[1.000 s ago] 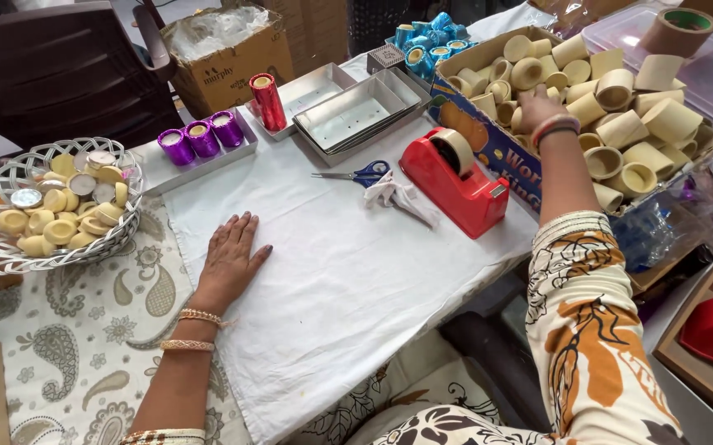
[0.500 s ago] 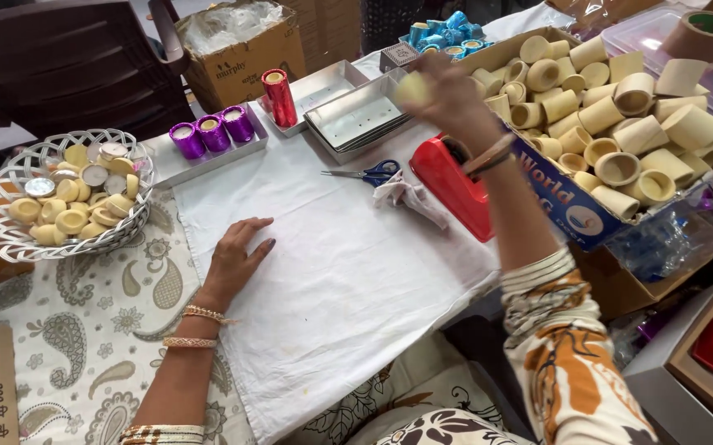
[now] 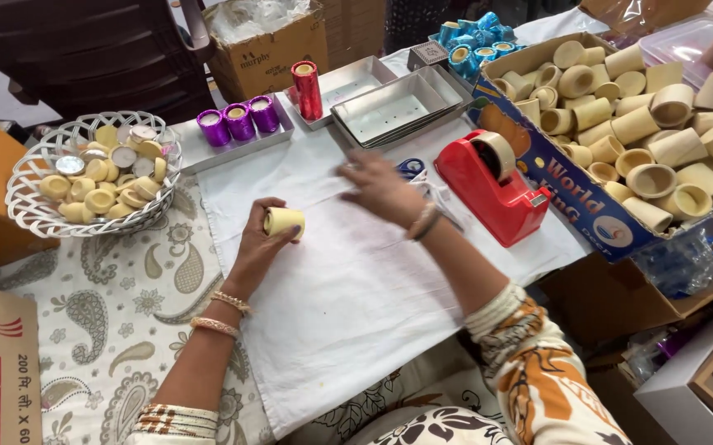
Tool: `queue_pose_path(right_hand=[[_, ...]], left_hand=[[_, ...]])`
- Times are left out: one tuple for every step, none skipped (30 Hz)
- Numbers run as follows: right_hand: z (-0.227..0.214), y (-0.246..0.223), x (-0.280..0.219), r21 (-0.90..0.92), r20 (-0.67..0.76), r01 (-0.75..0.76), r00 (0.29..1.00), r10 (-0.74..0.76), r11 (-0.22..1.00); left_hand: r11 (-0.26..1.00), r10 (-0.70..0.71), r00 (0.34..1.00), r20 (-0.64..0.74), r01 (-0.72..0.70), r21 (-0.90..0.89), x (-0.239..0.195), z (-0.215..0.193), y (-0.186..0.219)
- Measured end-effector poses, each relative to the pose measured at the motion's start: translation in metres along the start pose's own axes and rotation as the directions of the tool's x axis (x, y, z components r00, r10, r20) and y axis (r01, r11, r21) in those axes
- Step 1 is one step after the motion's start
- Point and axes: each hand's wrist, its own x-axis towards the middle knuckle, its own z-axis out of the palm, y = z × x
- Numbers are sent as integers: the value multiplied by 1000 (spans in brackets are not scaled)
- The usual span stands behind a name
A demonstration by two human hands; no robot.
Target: The person wraps a small candle in purple foil, secures it with tape, and places it in a tray. They then wipe a wooden candle holder with a cloth, retrieve a sheet of blue foil from a box, and cut it into a smaller piece using scissors.
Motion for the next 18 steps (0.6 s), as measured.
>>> queue_pose_path(right_hand=[[-11, 6, -12, -2, 3, 5, 1000, -5, 1000], [-22, 12, -22, -43, 178, -190, 965, 195, 981], [-34, 19, -32, -118, 330, -371, 860, 389, 921], [-25, 36, -42, -121, 332, -367, 861, 386, 922], [-15, 54, -52, -30, 343, -447, 836, 429, 894], [-6, 72, -62, 60, 361, -522, 806, 469, 851], [-7, 78, -65, 58, 364, -520, 806, 467, 852], [-9, 85, -66, 129, 314, -534, 821, 476, 835], [-10, 92, -67, 201, 264, -543, 832, 488, 815], [-9, 101, -63, 202, 264, -540, 833, 486, 817], [-8, 110, -58, 160, 148, -506, 861, 486, 848], [-6, 119, -53, 112, 32, -473, 881, 473, 874], [-18, 112, -44, 113, 33, -469, 883, 469, 876], [-30, 106, -34, 116, -144, -390, 904, 404, 914], [-42, 100, -24, 105, -316, -308, 891, 325, 946], [-52, 84, -12, 107, -317, -301, 893, 320, 947], [-63, 68, 0, 202, -328, -237, 898, 294, 950], [-73, 51, 12, 295, -339, -167, 902, 267, 941]], left_hand=[[1000, 1, 1000, -4, -1, -4, 0, 2, 0], [959, 143, 987, -69, -121, 255, 1, 4, 1], [839, 292, 952, -94, -207, 503, 2, 6, 2], [841, 293, 951, -99, -206, 500, 0, 7, 5], [830, 302, 947, -109, -205, 519, -1, 9, 8], [819, 309, 944, -118, -201, 537, -2, 11, 11], [821, 308, 944, -122, -199, 535, -3, 11, 9], [797, 322, 941, -107, -208, 566, -2, 10, 7], [773, 336, 937, -93, -218, 596, -1, 10, 6], [772, 336, 937, -95, -216, 598, -2, 11, 9], [766, 307, 947, -93, -187, 615, -3, 12, 12], [758, 277, 956, -94, -157, 633, -4, 13, 14], [758, 277, 956, -99, -155, 634, -4, 13, 15], [765, 256, 960, -110, -131, 631, -5, 13, 16], [771, 234, 965, -122, -108, 628, -5, 13, 17], [769, 236, 963, -128, -105, 630, -4, 11, 14], [795, 231, 965, -126, -112, 596, -2, 8, 12], [820, 225, 966, -127, -118, 560, -1, 6, 9]])
